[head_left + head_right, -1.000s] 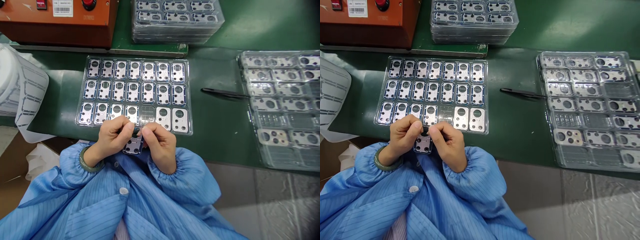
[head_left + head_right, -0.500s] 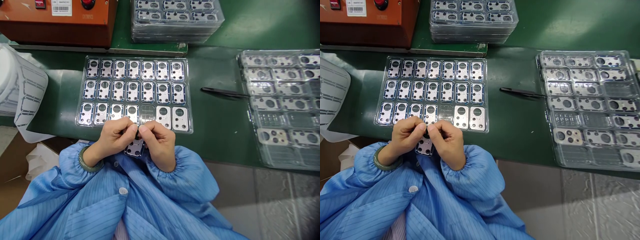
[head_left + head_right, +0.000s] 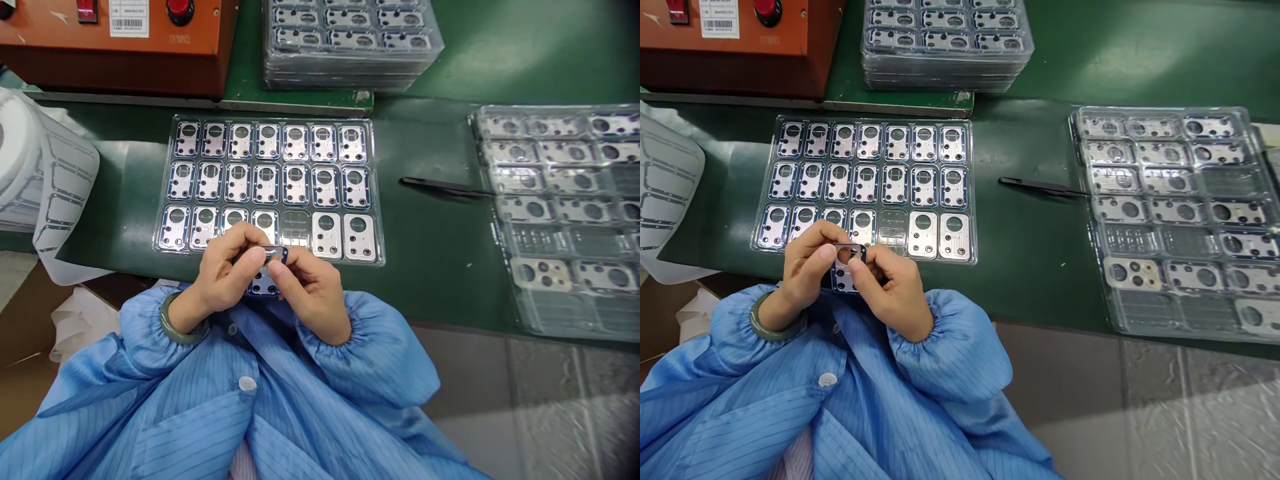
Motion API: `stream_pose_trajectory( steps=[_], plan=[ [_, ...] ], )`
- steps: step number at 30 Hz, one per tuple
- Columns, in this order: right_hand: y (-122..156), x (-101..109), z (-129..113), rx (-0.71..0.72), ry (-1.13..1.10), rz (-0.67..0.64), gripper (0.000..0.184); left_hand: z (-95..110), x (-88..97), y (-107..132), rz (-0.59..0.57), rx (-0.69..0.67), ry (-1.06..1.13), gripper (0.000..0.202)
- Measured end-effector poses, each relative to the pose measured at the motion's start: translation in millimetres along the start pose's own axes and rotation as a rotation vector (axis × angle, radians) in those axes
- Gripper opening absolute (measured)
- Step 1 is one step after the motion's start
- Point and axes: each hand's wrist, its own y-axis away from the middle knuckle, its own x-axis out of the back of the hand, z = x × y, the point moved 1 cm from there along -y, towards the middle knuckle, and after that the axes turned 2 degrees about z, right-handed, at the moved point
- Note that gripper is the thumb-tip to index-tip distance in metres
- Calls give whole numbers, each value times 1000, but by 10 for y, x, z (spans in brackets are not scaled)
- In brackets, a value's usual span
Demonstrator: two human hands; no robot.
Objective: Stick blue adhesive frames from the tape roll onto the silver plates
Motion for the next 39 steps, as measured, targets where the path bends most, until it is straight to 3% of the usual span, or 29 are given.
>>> stream_pose_trajectory(
  steps=[10,16,21,25,32,39],
  plan=[
    [-10,-49,-38,196,145,8,19,3,6,-37,-18,-18,-85,12],
    [-2,-38,-39,162,148,28,21,-33,56,-27,-54,119,42,18],
    [8,-10,-5,74,21,102,22,-31,66,-3,-68,170,110,20],
    [5,-7,5,19,-44,107,23,-3,20,0,62,171,2,19],
    [7,-3,-43,70,-34,11,14,-63,-33,22,365,143,-78,21],
    [-9,-44,-18,111,80,36,5,-68,-47,15,401,107,-149,19]
  ],
)
